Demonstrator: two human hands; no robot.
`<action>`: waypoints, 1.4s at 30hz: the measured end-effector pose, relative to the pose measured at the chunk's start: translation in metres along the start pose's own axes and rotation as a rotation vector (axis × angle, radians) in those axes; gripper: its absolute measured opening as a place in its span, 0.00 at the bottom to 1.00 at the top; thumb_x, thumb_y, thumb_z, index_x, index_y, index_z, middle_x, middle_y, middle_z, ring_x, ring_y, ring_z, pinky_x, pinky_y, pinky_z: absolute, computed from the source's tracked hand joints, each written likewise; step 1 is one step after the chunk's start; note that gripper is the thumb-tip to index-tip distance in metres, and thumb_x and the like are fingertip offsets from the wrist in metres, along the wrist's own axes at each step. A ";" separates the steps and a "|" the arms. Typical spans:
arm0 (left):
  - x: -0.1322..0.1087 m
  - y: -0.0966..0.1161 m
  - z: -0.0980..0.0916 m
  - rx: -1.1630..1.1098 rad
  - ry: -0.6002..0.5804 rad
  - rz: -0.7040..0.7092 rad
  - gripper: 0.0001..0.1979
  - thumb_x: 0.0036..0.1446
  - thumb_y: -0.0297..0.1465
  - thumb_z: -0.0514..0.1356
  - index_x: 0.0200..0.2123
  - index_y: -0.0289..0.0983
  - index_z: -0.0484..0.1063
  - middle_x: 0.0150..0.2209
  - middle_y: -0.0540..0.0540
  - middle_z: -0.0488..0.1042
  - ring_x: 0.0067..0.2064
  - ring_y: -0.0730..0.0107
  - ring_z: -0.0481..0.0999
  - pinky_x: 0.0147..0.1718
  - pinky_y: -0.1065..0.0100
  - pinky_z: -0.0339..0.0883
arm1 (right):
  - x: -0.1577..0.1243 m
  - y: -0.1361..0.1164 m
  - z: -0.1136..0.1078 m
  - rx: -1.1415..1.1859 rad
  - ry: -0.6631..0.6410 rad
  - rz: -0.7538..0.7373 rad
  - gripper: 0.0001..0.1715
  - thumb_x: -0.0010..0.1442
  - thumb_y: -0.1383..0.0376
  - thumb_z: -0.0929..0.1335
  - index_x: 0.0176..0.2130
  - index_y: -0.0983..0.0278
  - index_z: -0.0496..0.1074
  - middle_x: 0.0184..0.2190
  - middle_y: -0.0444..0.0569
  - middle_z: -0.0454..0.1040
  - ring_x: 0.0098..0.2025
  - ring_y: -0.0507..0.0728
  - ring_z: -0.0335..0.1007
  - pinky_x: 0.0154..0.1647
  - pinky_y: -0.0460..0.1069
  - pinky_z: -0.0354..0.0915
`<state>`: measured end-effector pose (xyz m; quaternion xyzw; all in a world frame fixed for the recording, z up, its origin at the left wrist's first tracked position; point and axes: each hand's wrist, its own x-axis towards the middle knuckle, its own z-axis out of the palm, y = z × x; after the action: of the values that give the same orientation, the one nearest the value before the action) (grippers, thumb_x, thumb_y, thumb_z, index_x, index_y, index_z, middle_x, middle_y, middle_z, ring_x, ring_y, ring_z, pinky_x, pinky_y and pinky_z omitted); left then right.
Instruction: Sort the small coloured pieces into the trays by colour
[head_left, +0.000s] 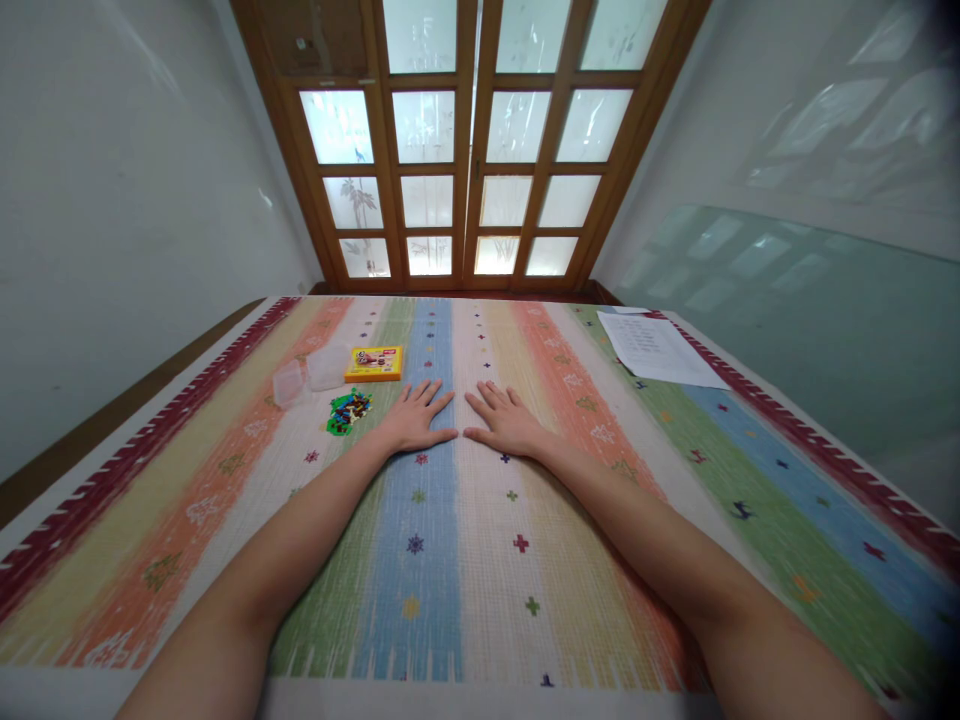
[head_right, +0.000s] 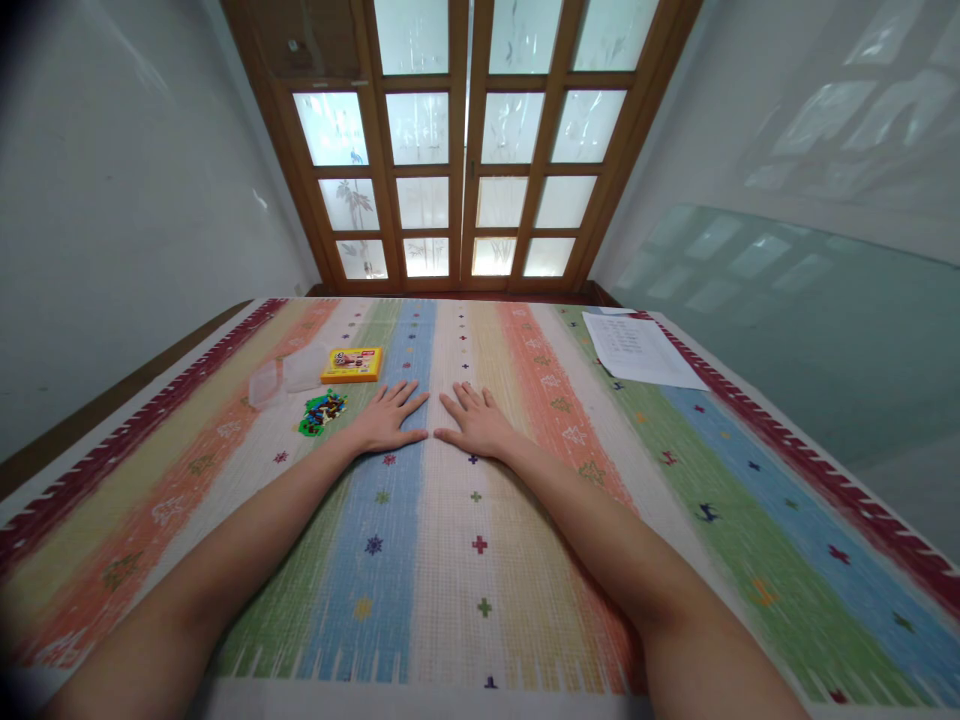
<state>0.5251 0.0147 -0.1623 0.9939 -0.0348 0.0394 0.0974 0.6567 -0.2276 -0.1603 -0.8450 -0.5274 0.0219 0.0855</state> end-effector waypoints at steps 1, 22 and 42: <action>0.000 0.000 0.000 -0.001 -0.002 0.000 0.46 0.63 0.64 0.52 0.76 0.47 0.54 0.79 0.40 0.45 0.78 0.41 0.46 0.74 0.39 0.37 | 0.000 0.000 0.001 0.002 0.003 -0.001 0.54 0.67 0.30 0.55 0.78 0.55 0.50 0.79 0.56 0.43 0.79 0.71 0.38 0.77 0.71 0.37; -0.049 -0.148 -0.109 0.218 0.414 -0.466 0.33 0.63 0.45 0.60 0.67 0.37 0.68 0.66 0.36 0.71 0.67 0.46 0.68 0.67 0.49 0.60 | 0.121 -0.050 -0.011 0.276 0.222 -0.176 0.24 0.73 0.55 0.66 0.63 0.61 0.73 0.63 0.57 0.72 0.63 0.64 0.70 0.66 0.58 0.65; -0.044 -0.226 -0.080 0.041 0.186 -0.429 0.48 0.59 0.59 0.61 0.71 0.34 0.60 0.70 0.36 0.65 0.68 0.50 0.65 0.68 0.56 0.57 | 0.157 -0.078 0.016 0.097 0.217 -0.151 0.35 0.72 0.55 0.68 0.72 0.59 0.62 0.74 0.58 0.59 0.74 0.68 0.54 0.72 0.63 0.57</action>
<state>0.4925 0.2540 -0.1310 0.9723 0.1873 0.1097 0.0862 0.6546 -0.0518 -0.1545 -0.7951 -0.5756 -0.0507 0.1840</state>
